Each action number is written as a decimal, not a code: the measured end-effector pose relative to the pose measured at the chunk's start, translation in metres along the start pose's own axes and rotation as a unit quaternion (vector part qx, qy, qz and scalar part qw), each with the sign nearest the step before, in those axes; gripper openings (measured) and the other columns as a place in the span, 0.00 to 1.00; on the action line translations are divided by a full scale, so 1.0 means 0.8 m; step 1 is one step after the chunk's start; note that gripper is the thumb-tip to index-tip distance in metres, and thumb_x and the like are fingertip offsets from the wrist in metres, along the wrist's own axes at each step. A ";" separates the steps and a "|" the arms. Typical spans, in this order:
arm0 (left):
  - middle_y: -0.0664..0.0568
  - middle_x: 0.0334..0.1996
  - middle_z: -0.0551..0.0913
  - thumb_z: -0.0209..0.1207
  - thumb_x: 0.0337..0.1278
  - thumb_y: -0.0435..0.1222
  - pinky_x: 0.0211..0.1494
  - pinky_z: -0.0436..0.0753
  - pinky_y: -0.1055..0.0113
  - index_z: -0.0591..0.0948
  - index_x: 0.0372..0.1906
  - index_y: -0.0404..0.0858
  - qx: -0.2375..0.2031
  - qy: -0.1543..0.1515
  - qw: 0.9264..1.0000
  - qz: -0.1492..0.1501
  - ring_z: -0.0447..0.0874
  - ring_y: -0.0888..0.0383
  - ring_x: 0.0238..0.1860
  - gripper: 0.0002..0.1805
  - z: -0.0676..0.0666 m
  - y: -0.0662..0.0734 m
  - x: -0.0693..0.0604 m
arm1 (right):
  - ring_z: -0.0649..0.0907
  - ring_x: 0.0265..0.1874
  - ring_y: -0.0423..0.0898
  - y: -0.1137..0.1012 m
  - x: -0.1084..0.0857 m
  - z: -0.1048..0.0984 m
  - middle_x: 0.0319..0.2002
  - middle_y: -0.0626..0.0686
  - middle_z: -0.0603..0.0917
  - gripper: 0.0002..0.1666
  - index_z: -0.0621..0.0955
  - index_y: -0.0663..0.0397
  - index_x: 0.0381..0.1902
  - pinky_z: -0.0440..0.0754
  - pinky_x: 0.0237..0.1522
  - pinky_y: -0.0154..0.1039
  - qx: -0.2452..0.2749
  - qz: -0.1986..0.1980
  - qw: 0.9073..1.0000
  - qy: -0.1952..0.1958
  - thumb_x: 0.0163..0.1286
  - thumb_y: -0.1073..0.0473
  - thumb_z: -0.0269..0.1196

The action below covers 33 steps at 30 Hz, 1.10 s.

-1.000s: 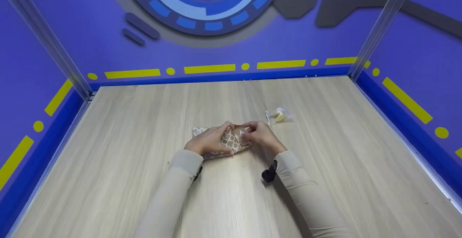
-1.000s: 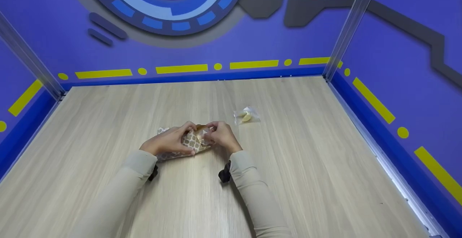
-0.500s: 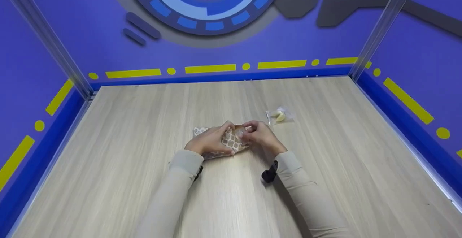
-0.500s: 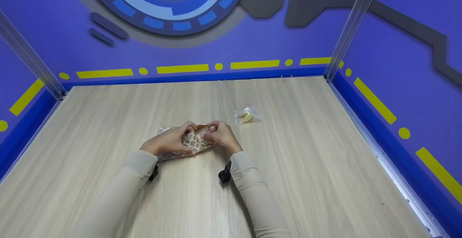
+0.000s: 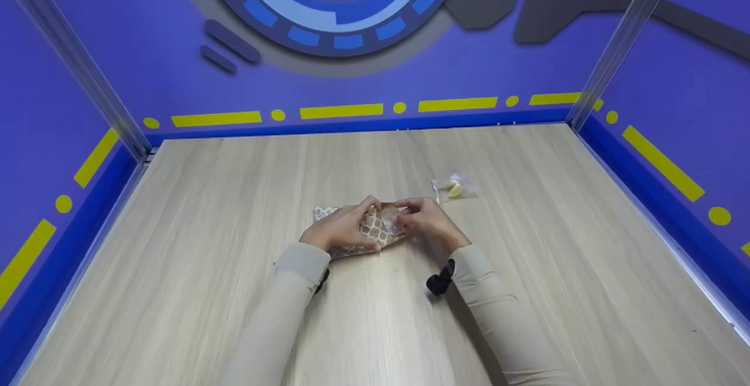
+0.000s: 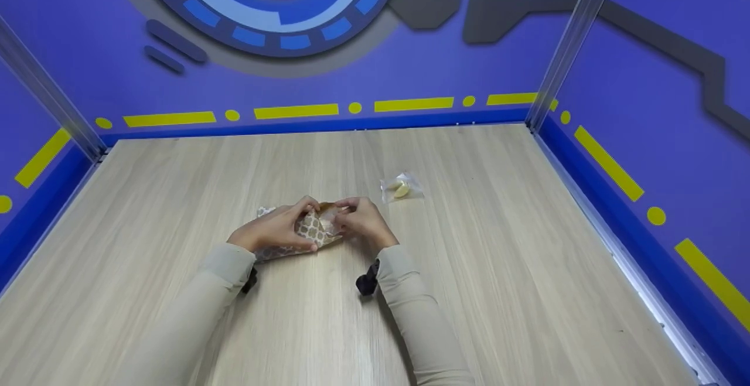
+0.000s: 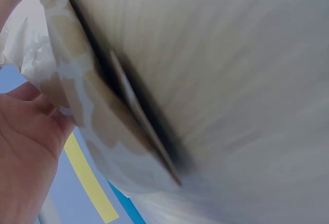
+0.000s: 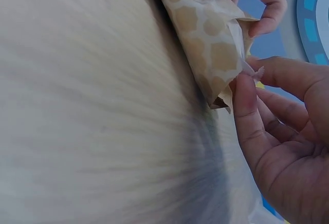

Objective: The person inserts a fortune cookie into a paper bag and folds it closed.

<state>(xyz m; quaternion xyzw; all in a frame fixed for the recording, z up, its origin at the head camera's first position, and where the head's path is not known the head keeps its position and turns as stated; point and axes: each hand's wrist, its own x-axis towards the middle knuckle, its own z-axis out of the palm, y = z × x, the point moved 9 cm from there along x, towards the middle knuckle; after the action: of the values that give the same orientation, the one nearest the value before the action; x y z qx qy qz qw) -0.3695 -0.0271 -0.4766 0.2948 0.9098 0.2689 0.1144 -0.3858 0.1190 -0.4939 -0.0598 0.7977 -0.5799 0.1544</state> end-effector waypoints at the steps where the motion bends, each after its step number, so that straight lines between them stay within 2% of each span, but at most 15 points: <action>1: 0.48 0.53 0.79 0.73 0.40 0.52 0.54 0.77 0.56 0.62 0.60 0.55 -0.001 0.000 1.000 0.001 0.79 0.53 0.50 0.41 0.000 0.000 0.000 | 0.81 0.24 0.39 -0.002 0.000 0.000 0.32 0.51 0.84 0.25 0.77 0.67 0.56 0.79 0.28 0.32 -0.006 -0.005 1.000 0.000 0.59 0.68 0.61; 6: 0.47 0.55 0.78 0.73 0.40 0.51 0.56 0.77 0.55 0.62 0.60 0.54 -0.008 -0.001 1.000 0.005 0.79 0.51 0.53 0.42 0.000 0.001 0.002 | 0.80 0.23 0.38 -0.006 0.000 0.003 0.32 0.52 0.84 0.26 0.78 0.66 0.56 0.78 0.27 0.31 -0.008 -0.010 1.000 0.003 0.57 0.69 0.61; 15: 0.47 0.56 0.78 0.73 0.40 0.52 0.57 0.76 0.54 0.62 0.61 0.54 -0.007 -0.002 1.000 -0.001 0.78 0.52 0.52 0.42 0.000 0.001 0.000 | 0.83 0.25 0.40 0.002 0.001 0.008 0.34 0.52 0.84 0.26 0.77 0.64 0.57 0.80 0.29 0.34 0.023 0.016 1.000 0.010 0.58 0.69 0.62; 20: 0.48 0.57 0.77 0.73 0.40 0.52 0.59 0.75 0.54 0.62 0.61 0.54 0.004 -0.005 1.000 0.002 0.77 0.52 0.55 0.42 0.001 0.003 -0.001 | 0.82 0.25 0.40 0.000 0.001 0.010 0.33 0.52 0.85 0.26 0.78 0.64 0.56 0.78 0.27 0.32 0.011 0.013 1.000 0.011 0.58 0.69 0.64; 27: 0.49 0.56 0.78 0.73 0.40 0.52 0.55 0.76 0.55 0.63 0.60 0.56 0.013 -0.002 1.000 0.013 0.78 0.53 0.52 0.41 0.000 0.005 0.000 | 0.83 0.25 0.40 -0.003 0.001 0.014 0.36 0.56 0.86 0.26 0.77 0.65 0.57 0.80 0.30 0.32 0.016 0.008 1.000 0.006 0.58 0.70 0.63; 33: 0.51 0.54 0.79 0.73 0.40 0.52 0.52 0.77 0.56 0.64 0.59 0.59 0.012 0.001 1.000 0.004 0.79 0.54 0.49 0.39 -0.001 0.004 0.002 | 0.84 0.25 0.41 -0.003 0.002 0.020 0.37 0.58 0.86 0.28 0.75 0.67 0.59 0.83 0.33 0.35 0.021 0.002 1.000 -0.007 0.58 0.71 0.60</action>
<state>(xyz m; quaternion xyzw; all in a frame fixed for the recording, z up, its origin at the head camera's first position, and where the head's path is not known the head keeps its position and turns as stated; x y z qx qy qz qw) -0.3696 -0.0239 -0.4740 0.2992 0.9119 0.2589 0.1090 -0.3828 0.1036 -0.4967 -0.0586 0.7843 -0.5959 0.1626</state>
